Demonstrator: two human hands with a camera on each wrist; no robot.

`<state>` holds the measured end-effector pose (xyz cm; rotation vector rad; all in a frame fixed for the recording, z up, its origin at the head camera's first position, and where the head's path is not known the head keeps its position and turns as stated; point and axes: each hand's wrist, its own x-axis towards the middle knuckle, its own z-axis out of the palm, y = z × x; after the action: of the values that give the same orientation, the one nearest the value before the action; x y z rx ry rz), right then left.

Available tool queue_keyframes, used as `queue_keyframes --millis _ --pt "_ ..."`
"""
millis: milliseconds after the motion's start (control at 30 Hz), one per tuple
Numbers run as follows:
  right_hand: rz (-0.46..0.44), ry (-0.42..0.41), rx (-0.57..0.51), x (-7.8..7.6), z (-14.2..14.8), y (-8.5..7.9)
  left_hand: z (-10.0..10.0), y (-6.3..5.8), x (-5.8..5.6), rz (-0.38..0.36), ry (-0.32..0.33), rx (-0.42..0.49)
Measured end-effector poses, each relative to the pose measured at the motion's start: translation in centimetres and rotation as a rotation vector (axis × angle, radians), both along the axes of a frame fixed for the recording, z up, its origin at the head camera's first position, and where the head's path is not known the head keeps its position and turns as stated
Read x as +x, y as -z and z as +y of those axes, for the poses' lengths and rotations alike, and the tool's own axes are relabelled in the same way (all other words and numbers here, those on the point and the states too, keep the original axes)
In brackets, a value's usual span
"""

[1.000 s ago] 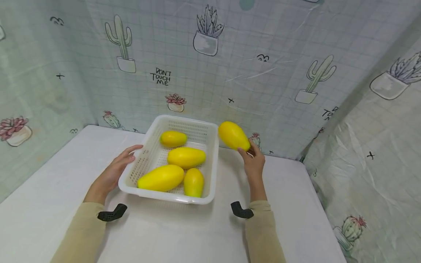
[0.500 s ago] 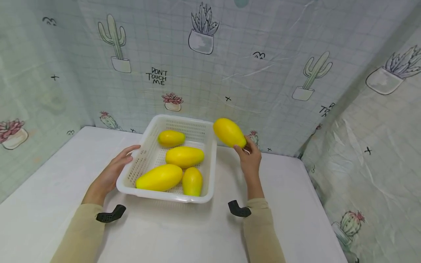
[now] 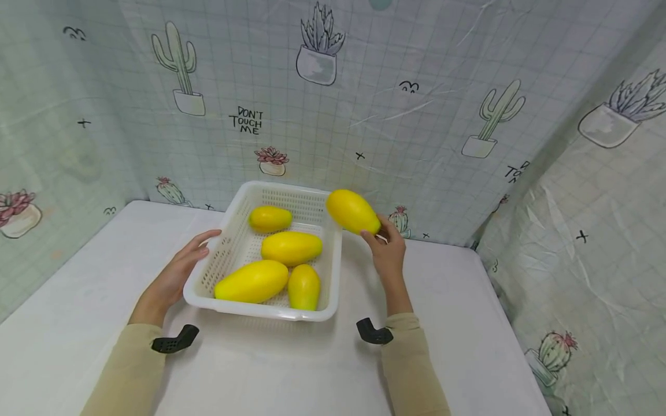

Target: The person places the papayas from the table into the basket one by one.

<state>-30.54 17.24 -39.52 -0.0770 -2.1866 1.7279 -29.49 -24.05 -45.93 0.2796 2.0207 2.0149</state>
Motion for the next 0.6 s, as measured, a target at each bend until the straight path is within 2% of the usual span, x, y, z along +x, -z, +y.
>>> queue_keyframes --millis 433,600 --pt "0.044 -0.064 0.001 0.26 -0.77 0.08 0.06 0.03 0.08 0.004 -0.002 -0.01" --pt "0.068 -0.091 -0.007 0.17 -1.0 0.02 0.11 -0.32 0.29 0.004 -0.008 -0.011"
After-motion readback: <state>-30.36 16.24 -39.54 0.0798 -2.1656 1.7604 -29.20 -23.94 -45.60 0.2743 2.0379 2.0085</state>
